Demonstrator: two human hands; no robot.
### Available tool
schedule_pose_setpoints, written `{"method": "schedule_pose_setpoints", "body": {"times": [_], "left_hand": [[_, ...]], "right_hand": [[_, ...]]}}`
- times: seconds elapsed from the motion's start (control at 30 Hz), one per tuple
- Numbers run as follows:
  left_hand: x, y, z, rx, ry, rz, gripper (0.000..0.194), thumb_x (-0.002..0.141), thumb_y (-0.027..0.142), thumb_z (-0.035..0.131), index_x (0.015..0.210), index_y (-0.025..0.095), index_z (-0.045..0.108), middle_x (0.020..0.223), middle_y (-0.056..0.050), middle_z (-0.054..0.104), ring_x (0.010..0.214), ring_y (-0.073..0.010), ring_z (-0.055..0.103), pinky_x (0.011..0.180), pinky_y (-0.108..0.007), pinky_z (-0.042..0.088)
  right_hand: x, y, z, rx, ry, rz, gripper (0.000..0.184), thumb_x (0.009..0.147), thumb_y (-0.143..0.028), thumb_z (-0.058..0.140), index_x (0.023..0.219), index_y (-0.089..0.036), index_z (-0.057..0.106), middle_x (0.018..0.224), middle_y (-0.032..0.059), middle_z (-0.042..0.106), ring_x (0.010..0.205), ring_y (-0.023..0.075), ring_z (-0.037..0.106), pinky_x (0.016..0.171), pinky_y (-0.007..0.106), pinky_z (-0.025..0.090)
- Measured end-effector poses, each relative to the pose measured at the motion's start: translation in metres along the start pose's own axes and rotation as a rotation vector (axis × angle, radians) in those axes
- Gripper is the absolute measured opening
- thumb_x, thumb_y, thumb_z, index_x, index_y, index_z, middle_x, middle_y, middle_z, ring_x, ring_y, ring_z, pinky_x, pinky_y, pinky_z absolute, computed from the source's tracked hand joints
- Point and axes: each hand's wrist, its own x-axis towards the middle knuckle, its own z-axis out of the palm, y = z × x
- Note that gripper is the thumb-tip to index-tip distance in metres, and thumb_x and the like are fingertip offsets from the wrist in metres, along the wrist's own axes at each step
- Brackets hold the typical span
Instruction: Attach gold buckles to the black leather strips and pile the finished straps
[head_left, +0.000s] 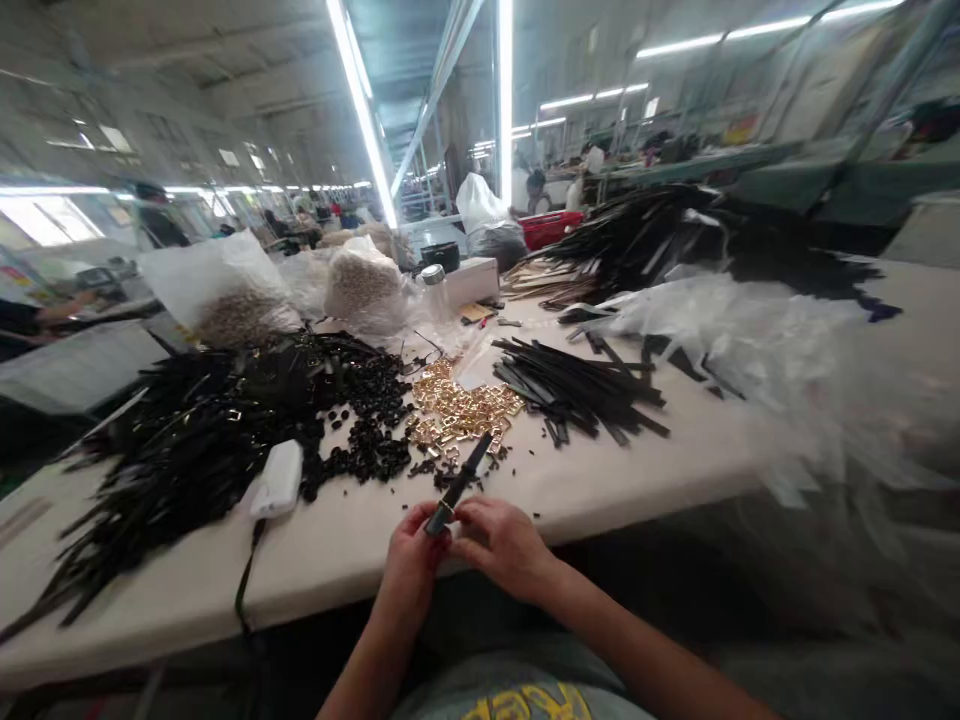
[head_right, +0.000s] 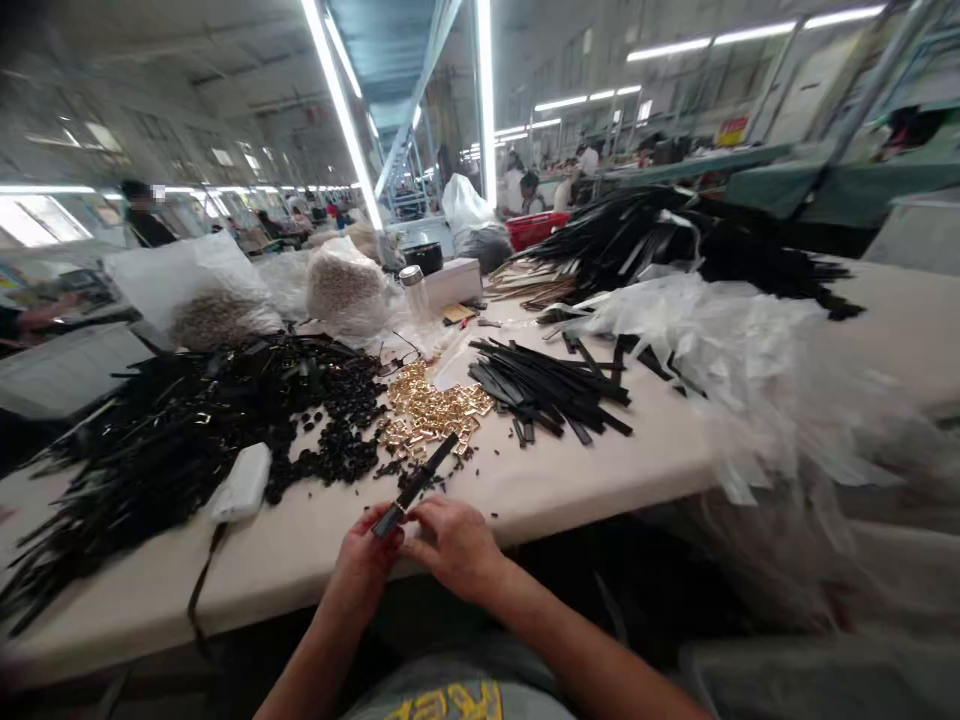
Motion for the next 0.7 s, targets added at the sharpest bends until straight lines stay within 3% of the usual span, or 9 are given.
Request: {"method": "schedule_pose_setpoints", "body": {"times": [0.13, 0.23, 0.37, 0.7], "left_hand": [[-0.003, -0.005, 0.001, 0.052, -0.023, -0.009, 0.03, 0.057, 0.028, 0.084, 0.079, 0.015, 0.07, 0.067, 0.001, 0.065, 0.054, -0.0066, 0.052, 0.051, -0.016, 0.041], [-0.005, -0.007, 0.002, 0.07, -0.017, -0.012, 0.03, 0.058, 0.03, 0.084, 0.079, 0.015, 0.07, 0.068, 0.0, 0.065, 0.053, -0.0065, 0.051, 0.049, -0.016, 0.04], [-0.005, -0.006, 0.003, 0.08, -0.019, -0.021, 0.032, 0.06, 0.036, 0.084, 0.079, 0.014, 0.071, 0.075, -0.003, 0.068, 0.06, -0.0086, 0.055, 0.052, -0.016, 0.042], [0.0, -0.015, -0.005, 0.273, -0.085, 0.038, 0.029, 0.072, 0.037, 0.077, 0.088, 0.013, 0.072, 0.073, -0.003, 0.066, 0.06, -0.0096, 0.053, 0.055, -0.019, 0.045]], "right_hand": [[0.004, 0.002, 0.002, 0.199, 0.07, 0.095, 0.013, 0.085, -0.029, 0.064, 0.092, -0.019, 0.068, 0.089, 0.0025, 0.066, 0.085, 0.0181, 0.059, 0.079, 0.028, 0.045], [0.005, 0.003, 0.001, 0.32, 0.064, 0.078, 0.011, 0.084, -0.027, 0.064, 0.091, -0.019, 0.067, 0.087, 0.0013, 0.065, 0.083, 0.0169, 0.059, 0.076, 0.027, 0.045], [0.005, 0.005, 0.002, 0.344, 0.016, 0.007, 0.012, 0.082, -0.026, 0.066, 0.092, -0.019, 0.066, 0.093, 0.0023, 0.064, 0.086, 0.0169, 0.057, 0.079, 0.027, 0.045], [0.009, 0.007, 0.01, 0.525, 0.101, 0.14, 0.024, 0.085, -0.04, 0.063, 0.092, -0.019, 0.072, 0.083, 0.002, 0.064, 0.073, 0.0144, 0.056, 0.065, 0.024, 0.046]]}}
